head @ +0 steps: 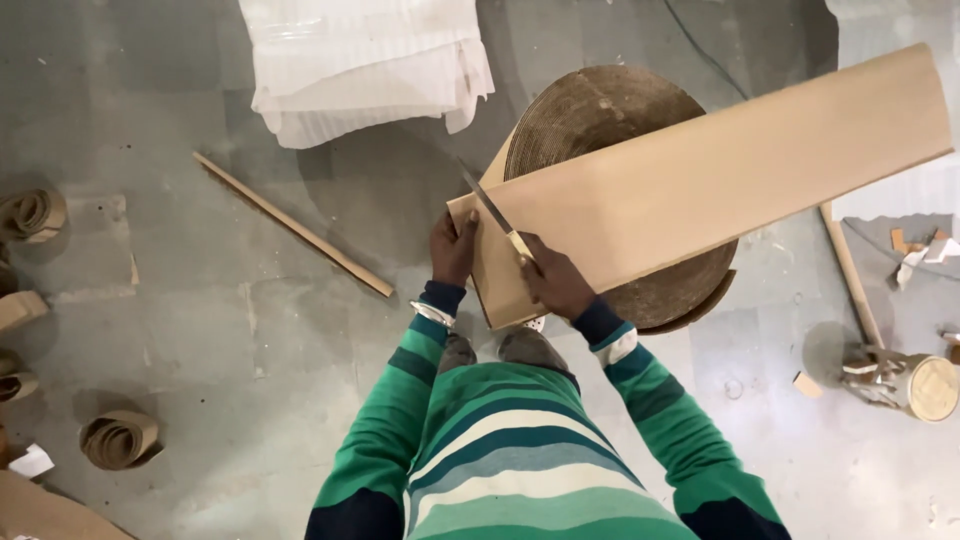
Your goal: Cutting and folding cardboard materials for packaging on a factory floor.
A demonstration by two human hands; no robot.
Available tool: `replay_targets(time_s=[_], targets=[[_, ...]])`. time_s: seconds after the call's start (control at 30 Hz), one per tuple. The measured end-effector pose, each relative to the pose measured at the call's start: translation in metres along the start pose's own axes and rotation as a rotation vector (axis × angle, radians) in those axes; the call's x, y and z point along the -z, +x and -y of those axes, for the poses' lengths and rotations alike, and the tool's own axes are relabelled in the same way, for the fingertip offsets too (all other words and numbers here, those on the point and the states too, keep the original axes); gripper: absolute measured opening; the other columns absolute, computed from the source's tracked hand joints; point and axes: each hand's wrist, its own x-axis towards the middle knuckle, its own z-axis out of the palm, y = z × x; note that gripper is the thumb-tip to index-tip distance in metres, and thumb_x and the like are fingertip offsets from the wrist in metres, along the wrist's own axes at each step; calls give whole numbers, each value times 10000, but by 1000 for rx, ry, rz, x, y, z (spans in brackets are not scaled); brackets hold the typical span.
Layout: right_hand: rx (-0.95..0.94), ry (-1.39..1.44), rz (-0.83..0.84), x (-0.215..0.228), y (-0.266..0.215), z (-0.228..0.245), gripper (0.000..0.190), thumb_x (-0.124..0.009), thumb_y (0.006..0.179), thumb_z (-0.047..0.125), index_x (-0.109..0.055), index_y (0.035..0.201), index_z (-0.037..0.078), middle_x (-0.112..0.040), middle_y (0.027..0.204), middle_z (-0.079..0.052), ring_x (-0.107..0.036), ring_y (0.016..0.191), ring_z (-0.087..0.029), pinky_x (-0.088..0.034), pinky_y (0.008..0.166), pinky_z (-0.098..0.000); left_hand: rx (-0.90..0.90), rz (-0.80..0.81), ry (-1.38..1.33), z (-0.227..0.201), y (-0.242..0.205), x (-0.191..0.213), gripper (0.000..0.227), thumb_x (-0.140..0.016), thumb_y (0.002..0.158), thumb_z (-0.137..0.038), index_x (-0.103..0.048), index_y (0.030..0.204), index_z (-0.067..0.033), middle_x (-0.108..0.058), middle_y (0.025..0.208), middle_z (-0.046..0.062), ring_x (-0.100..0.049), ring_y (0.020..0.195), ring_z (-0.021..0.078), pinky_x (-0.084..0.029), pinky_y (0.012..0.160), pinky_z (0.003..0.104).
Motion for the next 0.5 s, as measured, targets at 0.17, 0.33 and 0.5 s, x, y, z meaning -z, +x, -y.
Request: replay_targets(time_s=[0.17,0.33,0.5], targets=[[4,-158,-154,-20,-2,-4,499,-498,1016,167,-423,1509,137,-694,793,-237,-686,628,-368,-548,683,-488,-5,29,13,-1,2,0,331,-685,1001,-256,-649,1168,27,-745,1005,61,-678,850,104,-572,744,283],[182,-289,-307,-36,4,-26,469,-524,997,134,-435,1456,102,-681,981,-285,-649,898,-483,-507,779,-576,-57,25,122,-10,3,-1,323,-682,1003,-257,-674,1159,25,-758,983,71,-688,845,112,-566,749,286],[191,-290,-366,-41,7,-30,441,-516,1006,135,-430,1437,106,-685,1018,-277,-651,940,-480,-509,801,-579,-110,20,210,-13,8,-7,299,-682,997,-238,-687,1132,29,-771,960,81,-699,833,118,-564,750,295]])
